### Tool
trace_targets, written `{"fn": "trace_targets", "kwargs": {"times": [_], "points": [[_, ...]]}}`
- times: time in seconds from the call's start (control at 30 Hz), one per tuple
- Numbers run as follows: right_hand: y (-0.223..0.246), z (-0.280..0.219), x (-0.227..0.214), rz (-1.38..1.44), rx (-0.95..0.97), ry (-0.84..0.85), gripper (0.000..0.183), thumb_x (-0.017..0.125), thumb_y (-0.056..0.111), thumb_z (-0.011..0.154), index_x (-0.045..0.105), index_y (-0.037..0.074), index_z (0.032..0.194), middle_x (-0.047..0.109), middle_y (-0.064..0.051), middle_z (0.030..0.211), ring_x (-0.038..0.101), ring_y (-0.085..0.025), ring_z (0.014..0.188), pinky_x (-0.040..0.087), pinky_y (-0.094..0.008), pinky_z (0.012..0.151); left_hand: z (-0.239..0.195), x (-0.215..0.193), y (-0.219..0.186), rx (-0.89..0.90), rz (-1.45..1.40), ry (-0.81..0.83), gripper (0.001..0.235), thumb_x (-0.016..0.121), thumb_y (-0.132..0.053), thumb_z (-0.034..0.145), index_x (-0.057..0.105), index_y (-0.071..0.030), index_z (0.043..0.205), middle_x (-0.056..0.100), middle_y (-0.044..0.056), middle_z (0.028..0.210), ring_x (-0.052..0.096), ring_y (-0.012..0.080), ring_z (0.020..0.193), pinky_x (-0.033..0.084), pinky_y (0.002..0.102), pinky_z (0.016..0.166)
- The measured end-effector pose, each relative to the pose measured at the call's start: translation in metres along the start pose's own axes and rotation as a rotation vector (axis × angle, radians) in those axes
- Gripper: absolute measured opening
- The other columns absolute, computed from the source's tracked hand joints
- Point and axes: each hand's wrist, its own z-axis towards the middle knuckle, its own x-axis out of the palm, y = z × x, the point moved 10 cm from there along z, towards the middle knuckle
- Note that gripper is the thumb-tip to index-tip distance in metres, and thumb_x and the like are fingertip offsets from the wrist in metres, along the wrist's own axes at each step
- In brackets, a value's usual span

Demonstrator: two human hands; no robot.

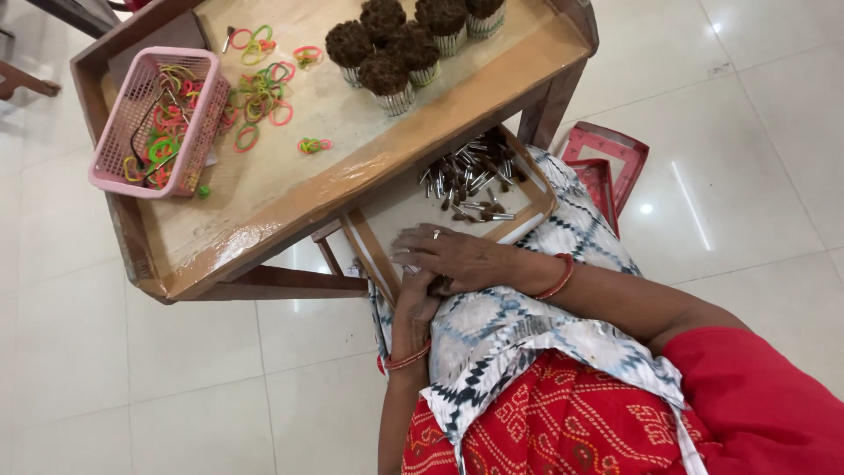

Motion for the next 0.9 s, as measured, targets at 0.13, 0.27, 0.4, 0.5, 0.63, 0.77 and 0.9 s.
{"fn": "trace_targets", "kwargs": {"times": [0.13, 0.27, 0.4, 0.5, 0.63, 0.77, 0.9], "points": [[0.006, -0.001, -0.002, -0.053, -0.019, 0.019, 0.083, 0.084, 0.011, 0.069, 0.051, 0.005, 0.145, 0.054, -0.015, 0.147, 0.050, -0.036, 0.140, 0.040, -0.047, 0.121, -0.004, 0.017, -0.002, -0.001, 0.030, 0.092, 0.053, 0.073, 0.000, 0.085, 0.052, -0.010, 0.132, 0.061, 0.008, 0.124, 0.064, 0.0215, 0.111, 0.060, 0.035, 0.088], [-0.017, -0.006, -0.031, 0.019, 0.173, -0.026, 0.076, 0.081, 0.025, 0.076, 0.054, 0.008, 0.145, 0.054, -0.019, 0.144, 0.049, -0.040, 0.135, 0.038, -0.049, 0.113, -0.003, 0.019, -0.013, 0.036, 0.038, -0.001, 0.047, 0.075, -0.009, 0.085, 0.058, -0.007, 0.129, 0.069, 0.012, 0.112, 0.070, 0.0227, 0.094, 0.062, 0.031, 0.070], [-0.137, -0.087, -0.052, -0.162, 0.776, -0.178, 0.024, 0.068, 0.030, 0.097, 0.077, 0.015, 0.114, 0.074, -0.014, 0.107, 0.069, -0.034, 0.105, 0.055, -0.046, 0.092, -0.010, 0.009, -0.017, 0.031, 0.059, -0.169, 0.032, 0.079, -0.013, 0.088, 0.067, 0.004, 0.113, 0.075, 0.013, 0.098, 0.078, 0.0260, 0.087, 0.059, 0.030, 0.052], [-0.140, -0.101, -0.055, -0.344, 0.850, 0.030, 0.019, 0.073, 0.030, 0.087, 0.081, 0.013, 0.090, 0.071, -0.017, 0.090, 0.070, -0.038, 0.089, 0.055, -0.049, 0.077, -0.016, 0.028, -0.029, 0.061, 0.049, -0.148, 0.028, 0.080, -0.015, 0.086, 0.070, 0.000, 0.107, 0.075, 0.011, 0.099, 0.077, 0.0245, 0.088, 0.059, 0.027, 0.052], [-0.151, -0.107, -0.001, -0.547, 0.758, 0.133, 0.017, 0.068, 0.015, 0.084, 0.080, 0.014, 0.096, 0.071, -0.017, 0.092, 0.071, -0.036, 0.090, 0.056, -0.049, 0.077, -0.015, 0.026, -0.028, 0.073, 0.053, -0.157, 0.030, 0.080, -0.015, 0.087, 0.069, 0.002, 0.109, 0.075, 0.012, 0.098, 0.075, 0.0240, 0.087, 0.060, 0.027, 0.052], [-0.130, -0.086, -0.007, -0.478, 0.608, -0.026, 0.014, 0.071, 0.017, 0.081, 0.074, 0.004, 0.085, 0.070, -0.018, 0.095, 0.069, -0.037, 0.091, 0.055, -0.048, 0.077, -0.019, 0.023, -0.027, 0.070, 0.030, -0.177, 0.029, 0.079, -0.014, 0.087, 0.070, 0.002, 0.109, 0.076, 0.012, 0.099, 0.076, 0.0240, 0.088, 0.061, 0.029, 0.054], [-0.142, -0.098, -0.020, -0.172, 0.639, -0.144, 0.022, 0.078, 0.021, 0.076, 0.076, 0.004, 0.090, 0.069, -0.016, 0.091, 0.069, -0.036, 0.089, 0.055, -0.046, 0.080, -0.023, 0.033, -0.036, 0.091, 0.052, -0.182, 0.026, 0.079, -0.014, 0.087, 0.071, 0.001, 0.107, 0.076, 0.011, 0.098, 0.077, 0.0228, 0.089, 0.061, 0.031, 0.056]]}}
